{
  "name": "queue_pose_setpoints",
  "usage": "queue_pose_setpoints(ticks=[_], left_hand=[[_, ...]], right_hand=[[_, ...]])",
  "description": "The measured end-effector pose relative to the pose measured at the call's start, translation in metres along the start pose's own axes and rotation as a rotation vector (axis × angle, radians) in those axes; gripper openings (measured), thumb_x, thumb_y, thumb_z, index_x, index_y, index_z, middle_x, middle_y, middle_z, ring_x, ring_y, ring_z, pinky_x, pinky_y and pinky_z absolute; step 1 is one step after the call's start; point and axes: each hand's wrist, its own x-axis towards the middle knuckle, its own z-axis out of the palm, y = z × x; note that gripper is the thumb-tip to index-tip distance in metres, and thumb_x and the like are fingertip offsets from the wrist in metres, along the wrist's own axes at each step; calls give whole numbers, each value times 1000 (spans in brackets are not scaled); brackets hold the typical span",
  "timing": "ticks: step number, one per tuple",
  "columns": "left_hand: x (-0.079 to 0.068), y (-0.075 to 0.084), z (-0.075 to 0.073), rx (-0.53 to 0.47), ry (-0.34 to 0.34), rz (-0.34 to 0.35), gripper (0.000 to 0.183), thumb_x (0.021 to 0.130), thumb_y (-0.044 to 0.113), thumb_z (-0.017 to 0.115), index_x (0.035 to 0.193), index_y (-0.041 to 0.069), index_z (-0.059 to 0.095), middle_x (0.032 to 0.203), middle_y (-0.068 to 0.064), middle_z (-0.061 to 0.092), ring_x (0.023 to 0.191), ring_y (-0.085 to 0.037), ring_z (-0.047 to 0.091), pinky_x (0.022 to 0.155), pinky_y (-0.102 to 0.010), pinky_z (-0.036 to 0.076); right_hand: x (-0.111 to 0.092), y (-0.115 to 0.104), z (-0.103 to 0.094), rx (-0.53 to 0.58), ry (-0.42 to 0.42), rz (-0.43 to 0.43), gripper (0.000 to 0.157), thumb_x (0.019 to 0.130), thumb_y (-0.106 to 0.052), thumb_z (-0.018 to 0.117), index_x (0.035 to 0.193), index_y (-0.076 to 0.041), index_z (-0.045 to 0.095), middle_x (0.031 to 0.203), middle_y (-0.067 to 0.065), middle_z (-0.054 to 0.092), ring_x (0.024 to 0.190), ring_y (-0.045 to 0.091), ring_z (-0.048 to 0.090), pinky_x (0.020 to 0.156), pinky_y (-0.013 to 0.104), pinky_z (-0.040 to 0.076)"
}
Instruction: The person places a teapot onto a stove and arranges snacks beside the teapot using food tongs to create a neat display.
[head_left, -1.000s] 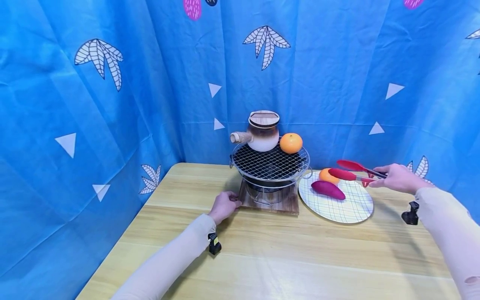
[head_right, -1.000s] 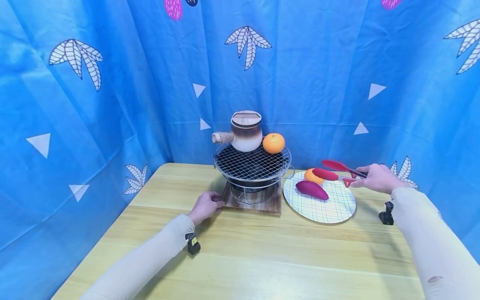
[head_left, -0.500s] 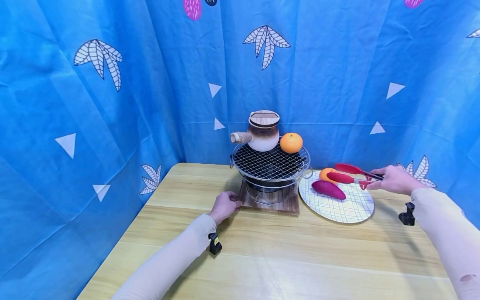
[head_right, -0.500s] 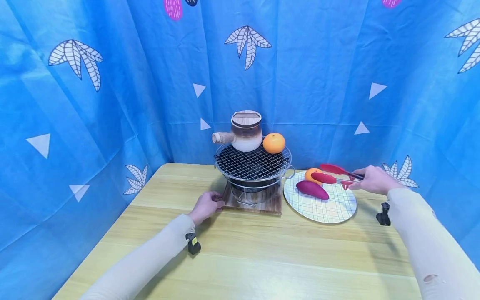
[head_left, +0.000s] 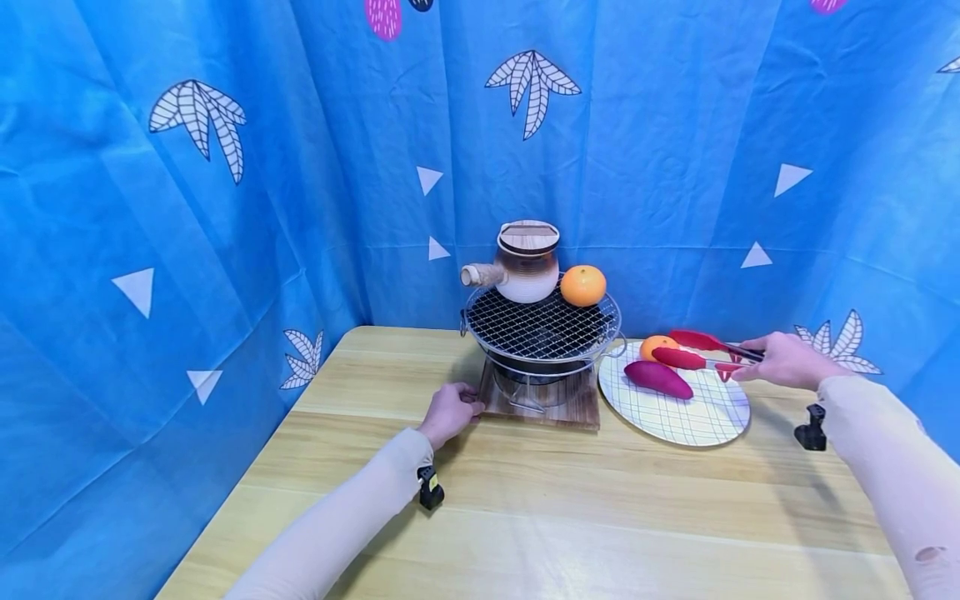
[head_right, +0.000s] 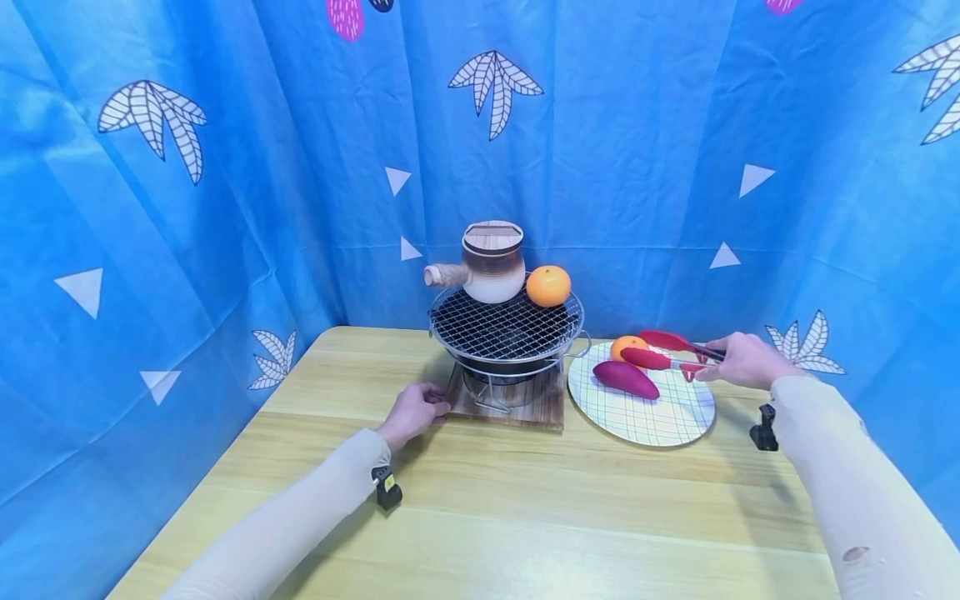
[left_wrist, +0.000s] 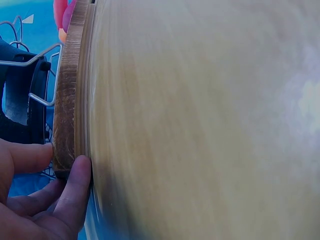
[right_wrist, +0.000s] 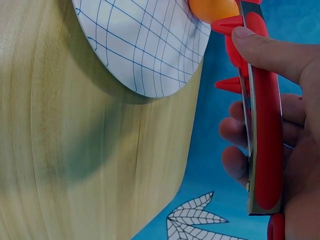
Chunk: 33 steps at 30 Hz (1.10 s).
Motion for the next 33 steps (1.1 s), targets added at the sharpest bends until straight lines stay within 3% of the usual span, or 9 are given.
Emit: queue_pose_setpoints(ticks=[15,24,29,33], left_hand=[[-2,2,0,-8,2,0,29,89,-1,69,116,-10,64,104,-20,71,79,-23,73,72,-29,64],[-1,1,-1,-2,-3,5,27,89,0,70,115,-9,65,110,-22,68,79,-22,72,71,-29,64],[-1,2,-1,-7,0,0,28,89,-1,70,115,-9,65,107,-21,69,78,-21,72,72,-29,64],[-2,2,-1,-10,-1,5,29,88,-1,70,116,-10,64,104,-20,70,78,-22,72,72,-29,64]], right_hand=[[-2,1,2,1,18,-9,94,82,-56,76,142,10,47,130,39,56,121,61,48,82,67,53],[-6,3,0,1,18,0,95,82,-56,77,142,10,45,132,43,51,113,57,51,71,55,56],[-7,5,0,5,19,-9,93,82,-52,78,141,11,45,121,38,62,104,48,57,67,42,54],[-8,5,1,-5,24,-18,95,81,-53,79,140,12,46,114,34,67,101,46,57,64,38,54]])
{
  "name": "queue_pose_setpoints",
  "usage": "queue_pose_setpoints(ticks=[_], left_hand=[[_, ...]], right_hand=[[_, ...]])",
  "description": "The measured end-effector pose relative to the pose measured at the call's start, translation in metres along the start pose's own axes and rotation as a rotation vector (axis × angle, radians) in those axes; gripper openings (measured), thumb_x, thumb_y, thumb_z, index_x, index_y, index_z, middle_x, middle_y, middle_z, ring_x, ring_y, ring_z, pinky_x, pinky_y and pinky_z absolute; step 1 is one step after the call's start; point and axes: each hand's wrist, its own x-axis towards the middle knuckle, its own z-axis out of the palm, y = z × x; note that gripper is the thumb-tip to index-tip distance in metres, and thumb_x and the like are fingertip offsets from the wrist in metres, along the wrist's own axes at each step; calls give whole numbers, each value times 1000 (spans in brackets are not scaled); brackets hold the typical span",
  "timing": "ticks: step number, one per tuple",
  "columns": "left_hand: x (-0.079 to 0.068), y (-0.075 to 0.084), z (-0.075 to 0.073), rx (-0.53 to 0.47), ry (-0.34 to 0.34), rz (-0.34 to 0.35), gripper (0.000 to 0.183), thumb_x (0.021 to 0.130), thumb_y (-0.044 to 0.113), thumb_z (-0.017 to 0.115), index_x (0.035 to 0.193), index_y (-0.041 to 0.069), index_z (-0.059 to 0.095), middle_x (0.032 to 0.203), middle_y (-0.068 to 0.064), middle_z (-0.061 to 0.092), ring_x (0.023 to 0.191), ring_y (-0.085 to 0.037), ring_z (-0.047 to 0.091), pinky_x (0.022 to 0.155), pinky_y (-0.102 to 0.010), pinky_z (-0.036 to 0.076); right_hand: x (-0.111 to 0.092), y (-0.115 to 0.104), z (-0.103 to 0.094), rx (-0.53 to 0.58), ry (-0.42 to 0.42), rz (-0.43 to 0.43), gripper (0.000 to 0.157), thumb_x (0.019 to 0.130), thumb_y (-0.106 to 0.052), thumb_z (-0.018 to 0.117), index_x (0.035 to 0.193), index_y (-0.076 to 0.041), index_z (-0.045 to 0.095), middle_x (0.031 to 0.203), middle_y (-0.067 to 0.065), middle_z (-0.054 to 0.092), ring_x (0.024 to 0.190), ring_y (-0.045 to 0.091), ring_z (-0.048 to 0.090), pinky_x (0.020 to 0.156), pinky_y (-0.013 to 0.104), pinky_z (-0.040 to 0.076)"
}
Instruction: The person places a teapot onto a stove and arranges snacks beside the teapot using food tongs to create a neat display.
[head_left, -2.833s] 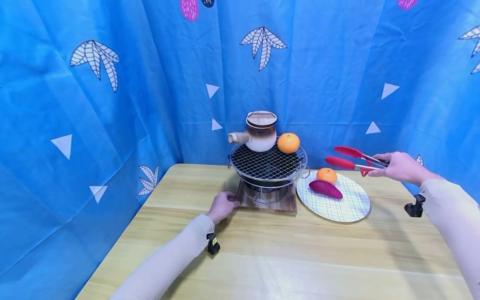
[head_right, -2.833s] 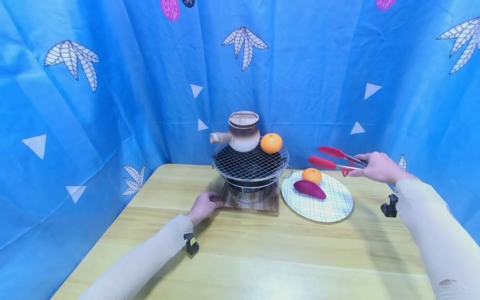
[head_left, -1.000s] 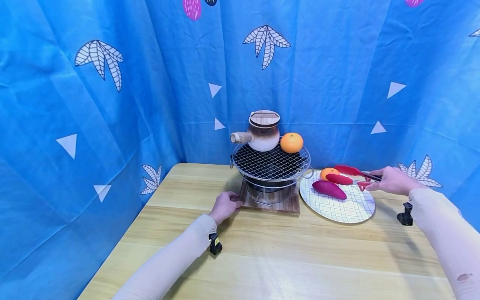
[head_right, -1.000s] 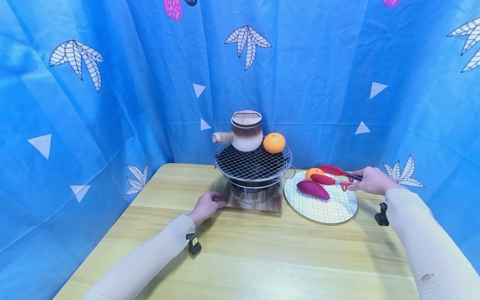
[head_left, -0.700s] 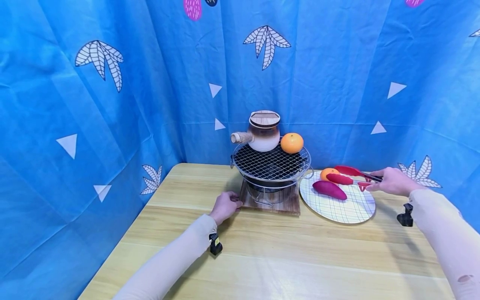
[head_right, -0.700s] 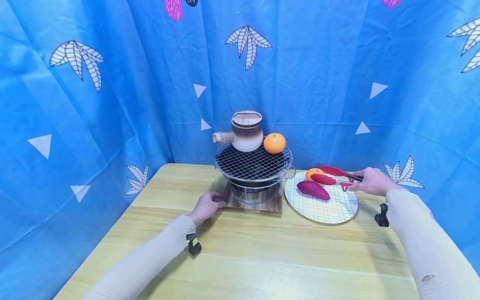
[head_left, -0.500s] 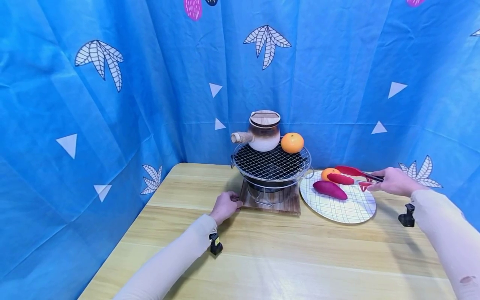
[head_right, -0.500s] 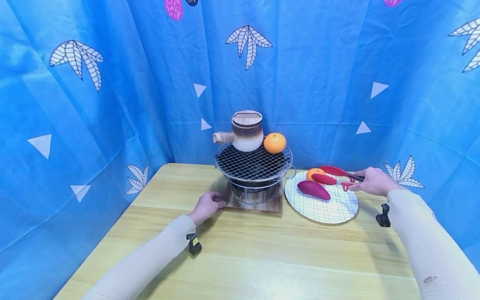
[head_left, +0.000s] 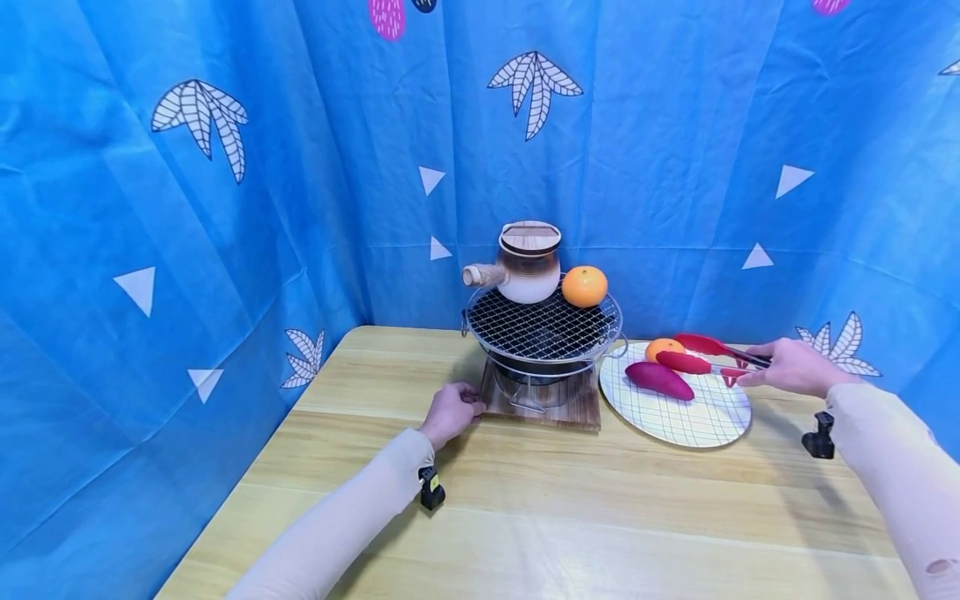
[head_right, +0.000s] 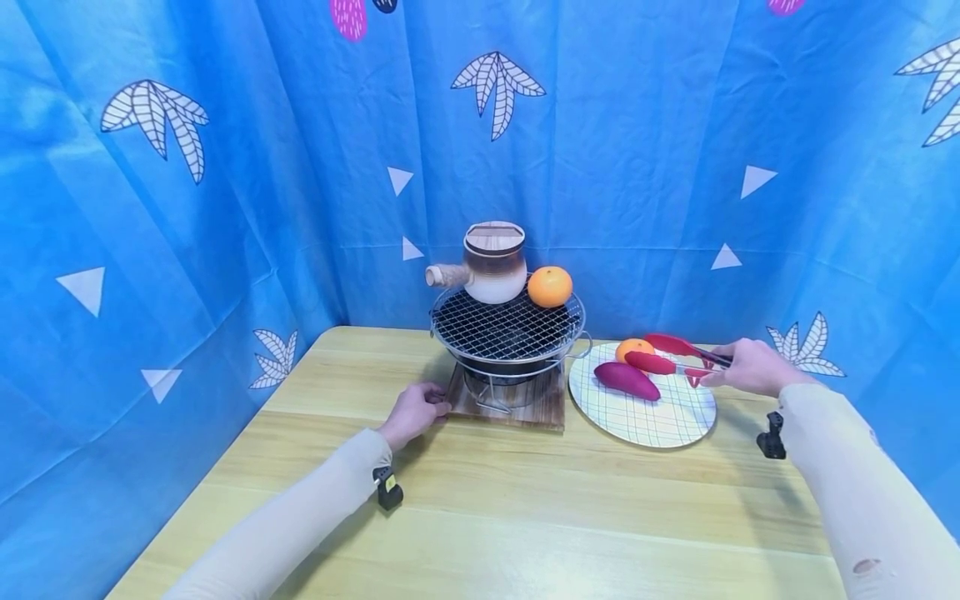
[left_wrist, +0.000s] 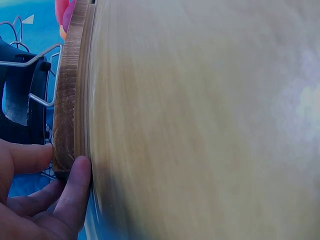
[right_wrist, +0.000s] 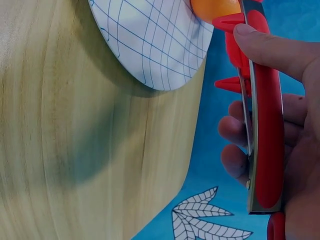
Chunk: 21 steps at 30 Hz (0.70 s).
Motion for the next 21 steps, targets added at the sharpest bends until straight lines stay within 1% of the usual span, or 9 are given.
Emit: queue_pose_setpoints(ticks=[4,6,10,13,15,17,21], left_hand=[[0,0,0,-2,-3,2,30,89,-2,69,116,-11,64,105,-21,70,80,-24,73,72,-30,64],[0,0,0,-6,-4,1,30,89,-2,69,116,-11,64,105,-21,70,80,-25,73,73,-31,64],[1,0,0,-13,-12,-4,29,89,-1,69,117,-10,64,109,-22,69,82,-26,73,73,-31,64],[0,1,0,-19,-13,-11,29,90,-1,69,117,-10,63,112,-23,67,83,-26,73,74,-30,64],[-1,2,0,-18,-11,-12,29,90,-1,69,117,-10,63,114,-24,67,83,-27,73,74,-30,64],[-1,2,-1,-17,-11,-13,30,90,-1,69,117,-10,63,114,-24,67,83,-26,74,74,-30,64],[-1,1,0,-10,-11,-10,30,90,-1,69,117,-10,63,112,-23,68,81,-25,73,73,-30,64]], right_hand=[[1,-1,1,-11,2,1,95,81,-54,79,140,13,46,120,39,62,106,52,56,68,46,57],[1,-2,1,-8,-9,7,96,81,-54,78,140,14,45,126,42,56,109,55,53,69,49,57],[2,-1,1,-1,-20,23,97,82,-54,78,142,14,42,128,43,53,109,55,52,68,48,57],[2,-1,1,3,-18,24,98,82,-54,78,141,15,43,125,41,57,105,50,55,67,43,57],[2,-1,1,4,-18,17,98,81,-55,78,141,15,43,124,41,58,103,49,56,67,42,57],[2,-1,1,4,-20,18,99,81,-56,77,141,15,43,126,42,56,105,51,55,68,45,57],[2,-2,1,-4,-22,21,99,82,-57,76,141,14,43,132,45,49,112,58,51,72,55,57]])
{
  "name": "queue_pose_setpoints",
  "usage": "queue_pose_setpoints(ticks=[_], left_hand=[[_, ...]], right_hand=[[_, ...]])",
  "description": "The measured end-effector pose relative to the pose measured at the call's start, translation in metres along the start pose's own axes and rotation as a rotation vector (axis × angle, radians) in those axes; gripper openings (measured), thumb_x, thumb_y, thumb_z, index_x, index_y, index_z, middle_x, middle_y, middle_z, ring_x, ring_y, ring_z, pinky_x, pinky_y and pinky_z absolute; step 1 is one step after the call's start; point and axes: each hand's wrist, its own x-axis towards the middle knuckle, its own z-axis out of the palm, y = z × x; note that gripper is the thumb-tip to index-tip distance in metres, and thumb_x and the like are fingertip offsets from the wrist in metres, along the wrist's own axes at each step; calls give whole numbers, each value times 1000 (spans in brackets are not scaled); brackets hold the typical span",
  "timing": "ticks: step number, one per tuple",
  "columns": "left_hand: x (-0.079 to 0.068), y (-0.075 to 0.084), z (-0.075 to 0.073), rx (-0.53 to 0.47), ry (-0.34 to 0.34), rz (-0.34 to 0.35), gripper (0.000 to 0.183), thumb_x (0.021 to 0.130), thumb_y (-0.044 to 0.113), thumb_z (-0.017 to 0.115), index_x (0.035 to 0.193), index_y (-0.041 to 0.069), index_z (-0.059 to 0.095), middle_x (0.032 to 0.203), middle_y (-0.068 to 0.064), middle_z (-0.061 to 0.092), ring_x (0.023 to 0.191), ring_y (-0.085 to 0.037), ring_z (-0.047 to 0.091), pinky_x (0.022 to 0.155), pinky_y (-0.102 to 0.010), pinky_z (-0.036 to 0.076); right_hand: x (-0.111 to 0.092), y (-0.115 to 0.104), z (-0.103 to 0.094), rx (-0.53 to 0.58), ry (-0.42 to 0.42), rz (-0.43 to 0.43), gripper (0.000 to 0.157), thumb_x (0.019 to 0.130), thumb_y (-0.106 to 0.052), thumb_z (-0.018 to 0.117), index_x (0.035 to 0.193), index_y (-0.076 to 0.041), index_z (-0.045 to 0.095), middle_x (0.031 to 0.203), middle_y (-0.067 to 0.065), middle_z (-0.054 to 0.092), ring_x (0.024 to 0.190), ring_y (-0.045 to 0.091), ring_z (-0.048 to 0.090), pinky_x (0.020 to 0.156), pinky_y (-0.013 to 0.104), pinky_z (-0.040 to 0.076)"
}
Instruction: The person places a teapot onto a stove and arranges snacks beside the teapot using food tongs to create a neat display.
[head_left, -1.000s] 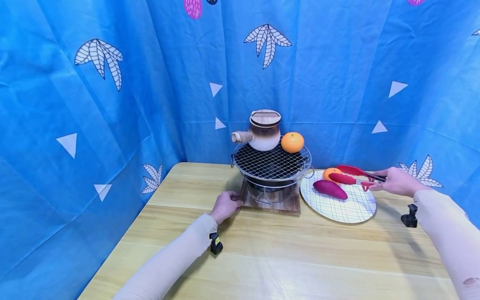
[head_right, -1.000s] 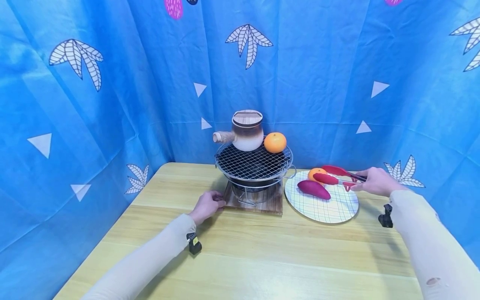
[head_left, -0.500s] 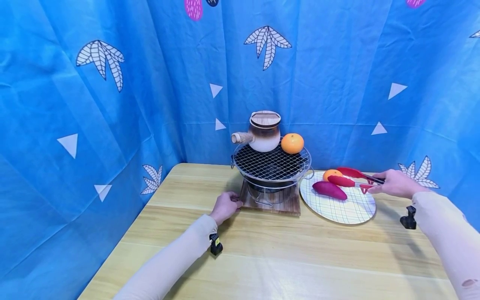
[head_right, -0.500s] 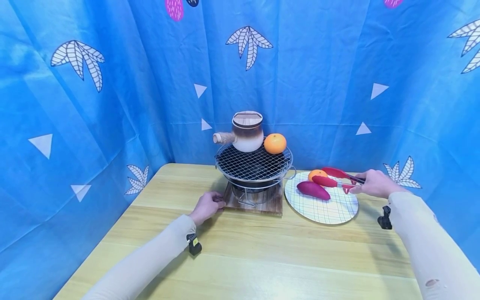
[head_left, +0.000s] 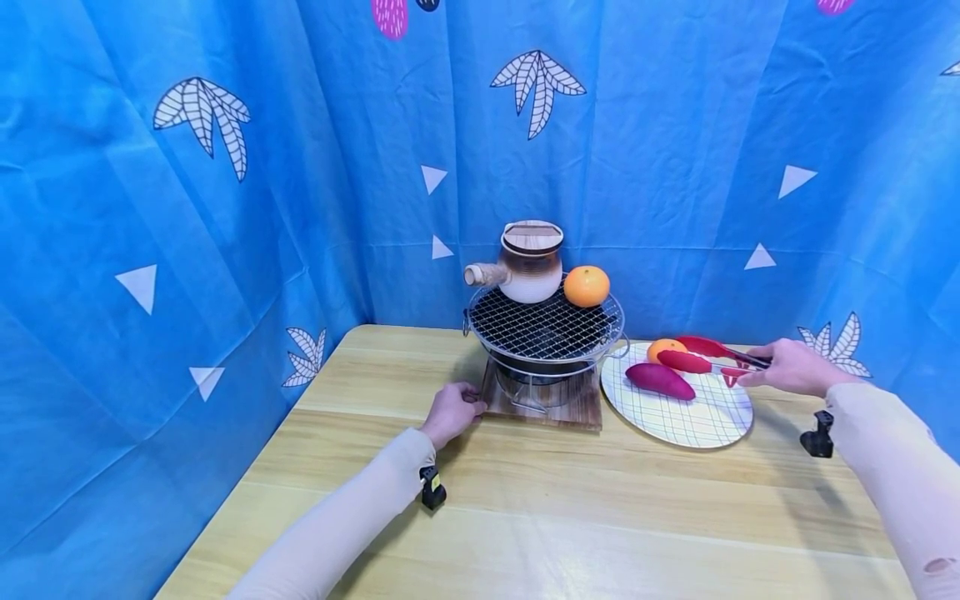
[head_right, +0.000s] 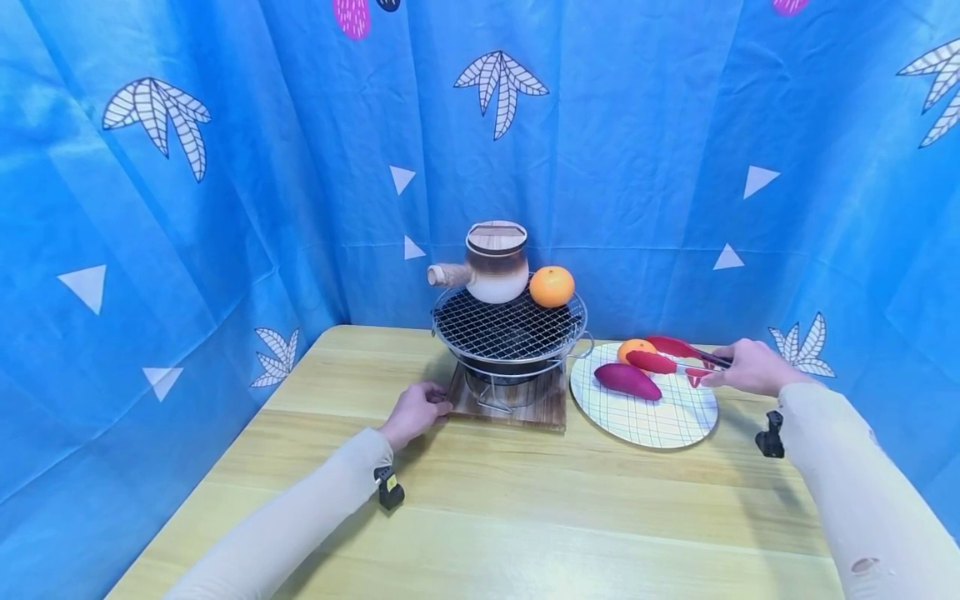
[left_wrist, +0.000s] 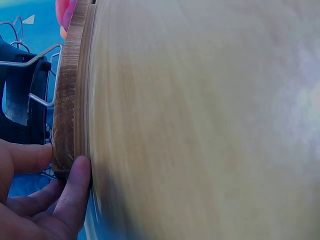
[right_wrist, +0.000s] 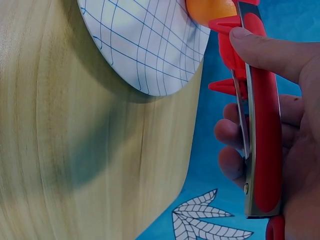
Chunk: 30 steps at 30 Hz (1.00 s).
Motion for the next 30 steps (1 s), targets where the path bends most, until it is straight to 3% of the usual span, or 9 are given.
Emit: queue_pose_setpoints(ticks=[7,19,30], left_hand=[[0,-1,0,-4,-3,10,28,90,-2,69,115,-10,64,109,-23,69,82,-26,73,74,-30,64],[1,-2,0,7,5,10,29,89,-1,69,116,-9,64,107,-21,70,79,-23,73,72,-29,64],[0,-2,0,23,2,17,31,89,1,70,118,-9,64,105,-19,71,76,-20,72,72,-29,64]], right_hand=[[-1,1,-3,14,4,-1,98,82,-57,76,140,15,44,132,44,50,109,55,54,69,51,57],[-10,-4,-21,11,15,13,103,81,-60,75,140,18,42,135,44,48,115,60,48,72,58,56],[-20,-14,-39,-20,59,1,101,82,-58,76,140,18,42,117,38,61,101,48,53,65,41,51]])
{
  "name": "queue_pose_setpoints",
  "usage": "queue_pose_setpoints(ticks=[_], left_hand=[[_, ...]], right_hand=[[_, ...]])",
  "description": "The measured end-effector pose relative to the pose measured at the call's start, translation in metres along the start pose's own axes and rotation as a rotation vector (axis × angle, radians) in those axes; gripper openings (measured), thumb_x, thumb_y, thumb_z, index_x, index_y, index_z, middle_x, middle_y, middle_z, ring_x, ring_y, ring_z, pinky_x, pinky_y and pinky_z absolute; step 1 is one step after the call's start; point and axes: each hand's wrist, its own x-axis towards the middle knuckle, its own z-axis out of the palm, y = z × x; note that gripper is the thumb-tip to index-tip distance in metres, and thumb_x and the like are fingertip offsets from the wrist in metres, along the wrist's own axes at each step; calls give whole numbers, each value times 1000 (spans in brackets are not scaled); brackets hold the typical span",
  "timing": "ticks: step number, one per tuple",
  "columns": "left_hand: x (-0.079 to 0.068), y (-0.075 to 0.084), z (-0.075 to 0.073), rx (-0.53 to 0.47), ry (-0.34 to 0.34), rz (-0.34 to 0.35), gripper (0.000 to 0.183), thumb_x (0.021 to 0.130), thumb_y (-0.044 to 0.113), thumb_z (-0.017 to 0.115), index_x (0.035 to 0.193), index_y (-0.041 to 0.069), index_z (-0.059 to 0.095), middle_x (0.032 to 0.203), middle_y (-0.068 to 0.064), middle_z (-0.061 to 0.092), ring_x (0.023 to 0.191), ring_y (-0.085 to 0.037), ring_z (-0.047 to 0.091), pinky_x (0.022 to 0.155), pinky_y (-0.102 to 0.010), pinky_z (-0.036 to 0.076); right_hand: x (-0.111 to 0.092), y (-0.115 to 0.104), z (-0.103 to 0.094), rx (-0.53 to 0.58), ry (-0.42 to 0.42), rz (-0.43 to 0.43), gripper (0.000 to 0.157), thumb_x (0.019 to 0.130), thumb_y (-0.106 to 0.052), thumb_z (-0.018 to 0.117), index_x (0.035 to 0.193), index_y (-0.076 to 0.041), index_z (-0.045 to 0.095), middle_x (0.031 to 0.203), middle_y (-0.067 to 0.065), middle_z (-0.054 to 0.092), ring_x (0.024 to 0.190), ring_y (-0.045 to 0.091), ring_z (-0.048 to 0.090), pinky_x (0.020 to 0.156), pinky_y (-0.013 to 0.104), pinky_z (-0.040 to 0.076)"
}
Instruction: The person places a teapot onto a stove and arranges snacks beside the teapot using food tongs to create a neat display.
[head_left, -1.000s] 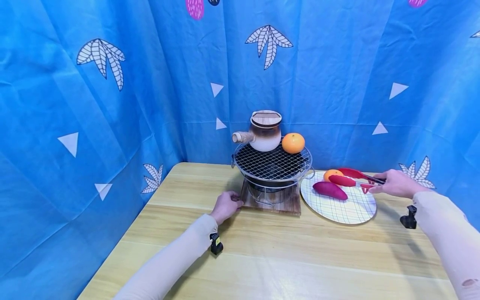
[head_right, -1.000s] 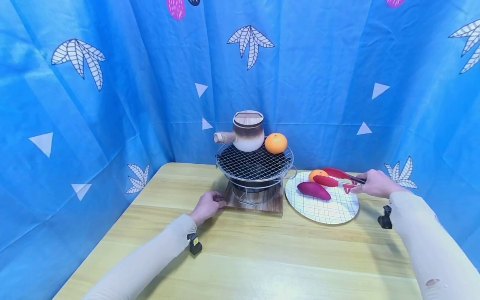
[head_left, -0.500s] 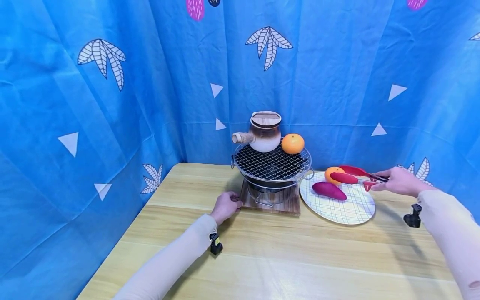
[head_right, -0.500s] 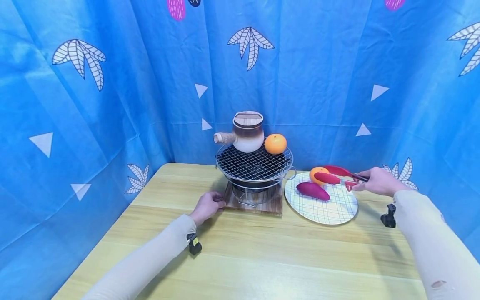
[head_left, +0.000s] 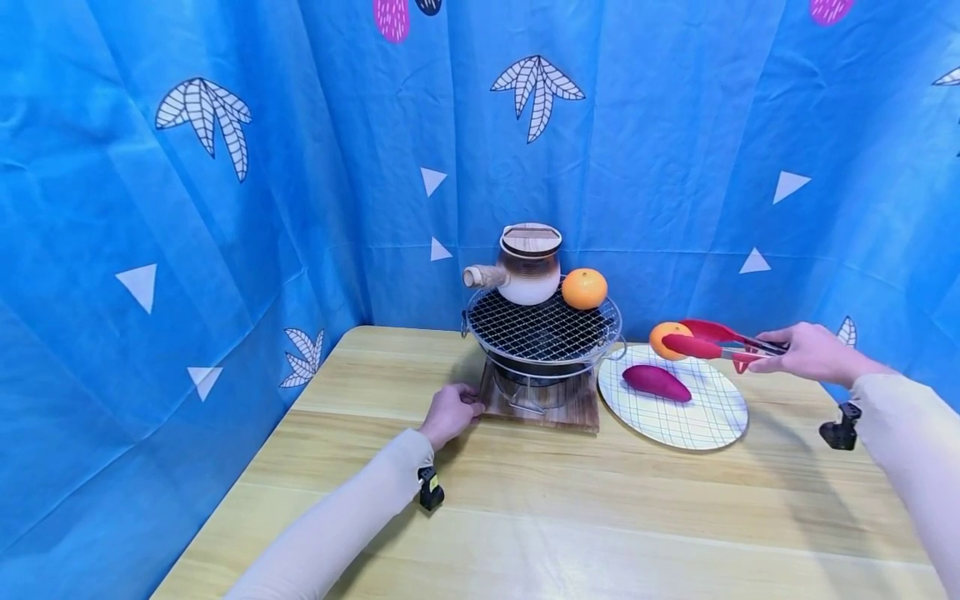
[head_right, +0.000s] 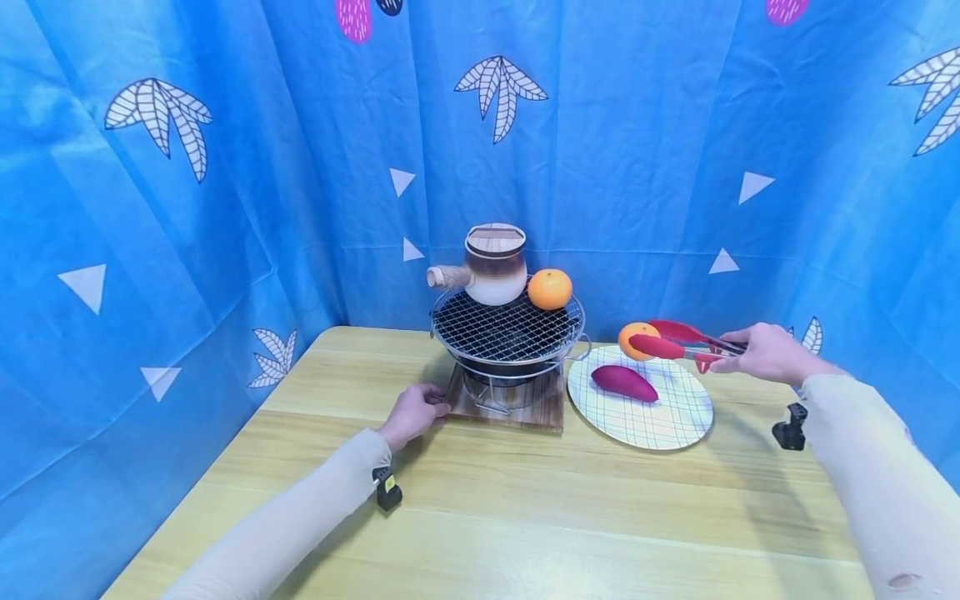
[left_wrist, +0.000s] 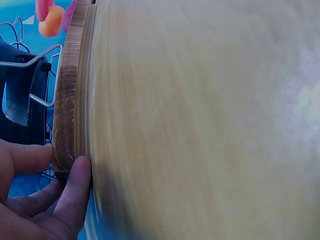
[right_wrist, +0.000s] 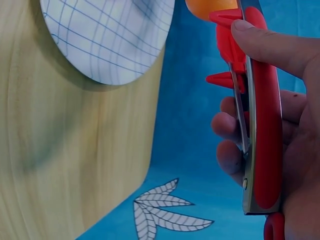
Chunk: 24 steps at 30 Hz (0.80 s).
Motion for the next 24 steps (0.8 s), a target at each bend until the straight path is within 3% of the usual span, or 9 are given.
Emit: queue_pose_setpoints(ticks=[11,18,24], left_hand=[[1,0,0,22,5,1,30,90,2,69,118,-9,64,112,-22,69,77,-21,73,71,-28,63],[2,-1,1,25,9,-2,30,90,2,69,118,-8,65,112,-21,69,76,-19,72,71,-27,63],[0,1,0,11,8,0,29,90,1,69,117,-9,64,110,-22,69,77,-21,72,71,-29,64]], right_hand=[[-6,-8,-16,19,12,-3,107,79,-65,75,143,14,41,112,32,64,103,48,51,64,37,50],[-12,-17,-26,8,21,-18,103,80,-60,77,145,12,40,118,35,60,107,50,48,62,35,53],[-16,-28,-36,-11,42,-35,101,82,-59,75,145,11,41,114,30,63,103,43,51,61,32,49]])
